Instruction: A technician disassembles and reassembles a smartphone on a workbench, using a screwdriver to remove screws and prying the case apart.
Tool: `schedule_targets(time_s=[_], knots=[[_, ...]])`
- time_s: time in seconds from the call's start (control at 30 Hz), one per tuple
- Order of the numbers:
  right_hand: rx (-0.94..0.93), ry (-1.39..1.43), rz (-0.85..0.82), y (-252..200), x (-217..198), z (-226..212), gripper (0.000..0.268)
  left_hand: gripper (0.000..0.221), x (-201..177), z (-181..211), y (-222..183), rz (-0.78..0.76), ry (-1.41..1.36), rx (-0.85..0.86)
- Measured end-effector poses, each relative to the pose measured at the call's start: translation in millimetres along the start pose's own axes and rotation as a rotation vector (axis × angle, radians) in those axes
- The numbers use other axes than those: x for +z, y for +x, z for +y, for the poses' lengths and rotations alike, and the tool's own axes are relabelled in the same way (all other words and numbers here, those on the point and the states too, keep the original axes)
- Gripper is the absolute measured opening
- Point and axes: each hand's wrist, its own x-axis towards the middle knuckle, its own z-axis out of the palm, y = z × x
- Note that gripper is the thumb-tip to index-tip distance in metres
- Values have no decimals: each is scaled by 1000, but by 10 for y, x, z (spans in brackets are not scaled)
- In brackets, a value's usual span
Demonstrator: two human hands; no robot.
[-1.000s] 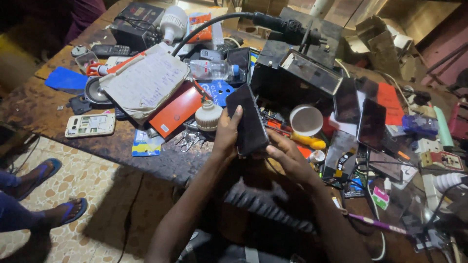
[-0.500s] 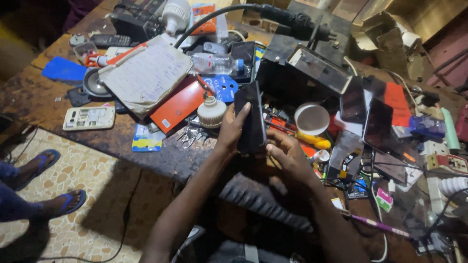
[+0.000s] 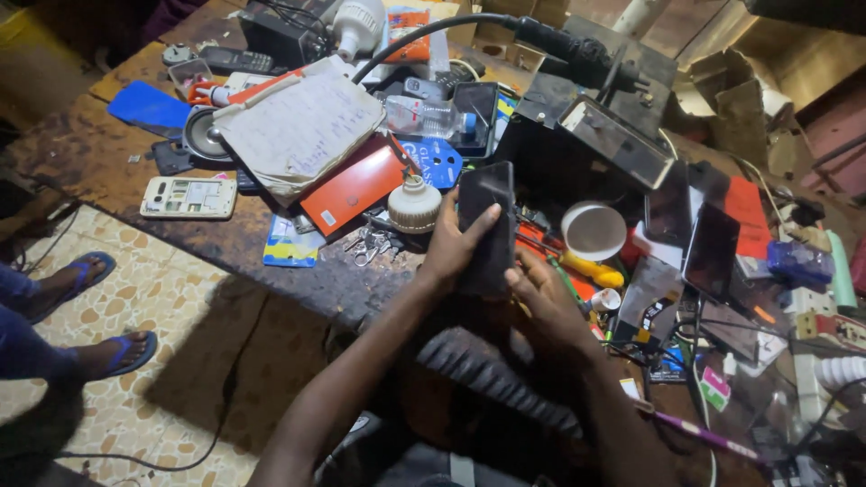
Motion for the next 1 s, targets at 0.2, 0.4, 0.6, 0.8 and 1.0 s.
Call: schedule_targets(time_s=[0.2, 0.4, 0.6, 0.8, 1.0], knots=[[12, 133, 86, 117, -126, 344, 38, 72, 113, 271, -191, -69, 386, 255], [-17, 281, 155, 87, -295, 316, 29, 45, -377, 430, -350, 158, 730, 557], [-30, 263, 158, -14, -187, 12, 22, 110, -865, 677, -244, 111, 1285, 639], [-4, 278, 143, -29, -197, 15, 31, 103, -898, 581, -34, -98, 1267, 685], [-18, 287, 151, 5, -371, 278, 39, 84, -942, 600, 216, -118, 1128, 828]])
